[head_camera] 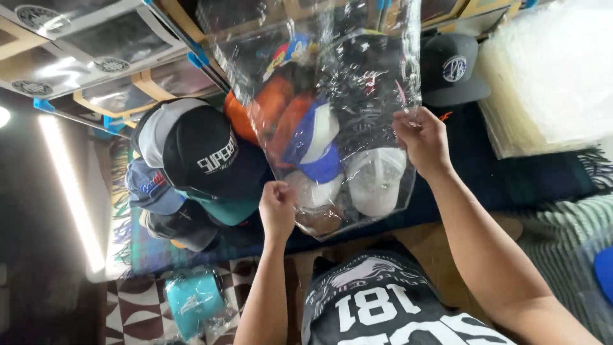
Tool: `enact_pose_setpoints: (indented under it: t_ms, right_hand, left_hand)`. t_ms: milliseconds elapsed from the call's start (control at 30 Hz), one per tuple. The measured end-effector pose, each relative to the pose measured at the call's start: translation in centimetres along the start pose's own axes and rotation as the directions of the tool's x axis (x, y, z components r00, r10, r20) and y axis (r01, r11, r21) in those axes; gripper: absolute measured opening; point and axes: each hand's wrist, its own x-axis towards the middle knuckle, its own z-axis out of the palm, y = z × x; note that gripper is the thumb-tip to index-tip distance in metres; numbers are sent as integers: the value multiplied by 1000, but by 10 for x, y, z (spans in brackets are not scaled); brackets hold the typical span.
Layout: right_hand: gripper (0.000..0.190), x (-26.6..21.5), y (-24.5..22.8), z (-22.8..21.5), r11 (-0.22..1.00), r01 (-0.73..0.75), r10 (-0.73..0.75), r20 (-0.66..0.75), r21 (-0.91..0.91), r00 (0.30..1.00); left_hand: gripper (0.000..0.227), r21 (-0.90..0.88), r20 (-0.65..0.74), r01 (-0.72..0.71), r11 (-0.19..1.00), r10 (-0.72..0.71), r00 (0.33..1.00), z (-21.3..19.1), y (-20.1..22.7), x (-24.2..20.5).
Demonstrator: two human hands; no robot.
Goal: Removing baseball caps from individual plastic packaging and sorting them into piles.
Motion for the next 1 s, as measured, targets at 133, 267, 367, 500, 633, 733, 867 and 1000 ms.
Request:
enact_pose_setpoints:
  t_ms: [133,267,367,500,633,733,867,1000]
  right_hand:
    - [29,-26,-69,15,940,285,-208,351,-185,913]
    - [41,-44,-97,26,907,391,-256,532,-156,807]
    - [45,-45,-106,23,933,344,-170,718,-103,675]
    - [60,-48,-99,2,944,262,-52,694,-201,719]
    - [25,-58,-118,-26,784,161,208,498,-599,842]
    - [14,-70,-120,-43,739,-153,330,155,-656,931]
    - [19,-79,-132,-58,642,-295,419,2,-708,908]
    - [38,-92,-67,-94,868,-272,181,-245,-416,952]
  left_hand:
    - [78,466,-161,-560,684,689,707,-38,37,-5]
    - [99,467,-98,-735,493,854,511,-73,121,60]
    - [115,374,-2,-701,607,757,654,-82,158,117]
    - [39,-32,363,-754,656,711,602,-83,204,146]
    - [14,23,375,-683,730,627,682,-85,206,153]
    - [16,-31,415,-600,800,556,720,-86,190,161]
    - [16,-27,372,-593,805,558,742,-80,177,167]
    - [14,-283,339,-450,847,527,779,-99,161,178]
